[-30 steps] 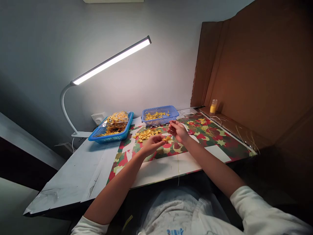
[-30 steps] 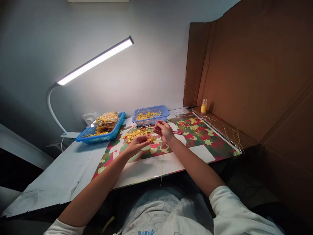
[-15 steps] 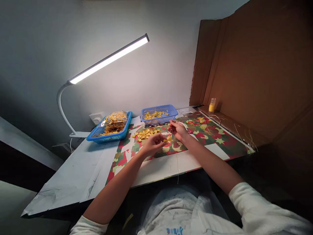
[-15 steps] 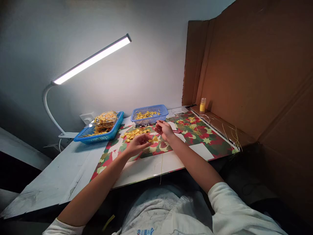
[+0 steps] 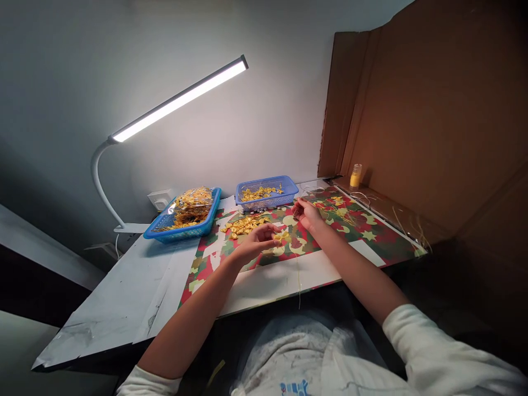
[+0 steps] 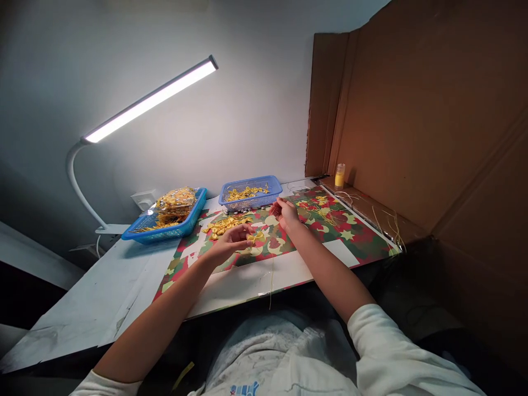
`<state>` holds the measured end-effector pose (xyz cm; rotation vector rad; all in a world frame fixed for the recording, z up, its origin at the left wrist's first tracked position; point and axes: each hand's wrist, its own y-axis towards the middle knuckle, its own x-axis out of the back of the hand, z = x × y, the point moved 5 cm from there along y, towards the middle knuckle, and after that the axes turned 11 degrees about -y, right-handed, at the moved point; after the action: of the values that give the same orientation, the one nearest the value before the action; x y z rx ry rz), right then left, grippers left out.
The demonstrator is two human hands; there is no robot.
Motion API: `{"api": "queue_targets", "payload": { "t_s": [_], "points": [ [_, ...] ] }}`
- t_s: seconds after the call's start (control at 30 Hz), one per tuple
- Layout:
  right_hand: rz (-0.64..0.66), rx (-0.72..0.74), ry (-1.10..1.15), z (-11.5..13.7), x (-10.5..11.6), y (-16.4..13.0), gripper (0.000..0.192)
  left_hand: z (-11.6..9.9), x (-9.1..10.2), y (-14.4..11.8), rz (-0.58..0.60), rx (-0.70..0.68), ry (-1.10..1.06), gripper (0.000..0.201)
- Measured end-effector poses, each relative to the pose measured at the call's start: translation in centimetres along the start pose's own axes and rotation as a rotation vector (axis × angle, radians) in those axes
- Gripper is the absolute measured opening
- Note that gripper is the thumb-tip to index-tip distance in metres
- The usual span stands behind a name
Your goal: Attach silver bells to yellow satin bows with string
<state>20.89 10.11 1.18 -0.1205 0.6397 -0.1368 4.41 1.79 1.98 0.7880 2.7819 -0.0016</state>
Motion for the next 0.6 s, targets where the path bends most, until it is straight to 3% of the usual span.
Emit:
{"api": "queue_targets", "payload": {
  "t_s": [0.3,0.5,0.6],
  "points": [
    [0.110,0.136,0.090,2.8,-1.1,-1.4,0.013,0.3,0.5,0.1,-0.044,-0.013,0.095,0.039],
    [0.474,0.381,0.015,6.0,-3.2,-4.8,0.017,0.5,1.2,0.5,-0.101,-0.052,0.138,0.032],
    [0.543,0.470,-0.067,6.7,-4.0,-6.3,0.021,0.4,1.4,0.5,-0.098,-0.074,0.140,0.043]
  ]
}}
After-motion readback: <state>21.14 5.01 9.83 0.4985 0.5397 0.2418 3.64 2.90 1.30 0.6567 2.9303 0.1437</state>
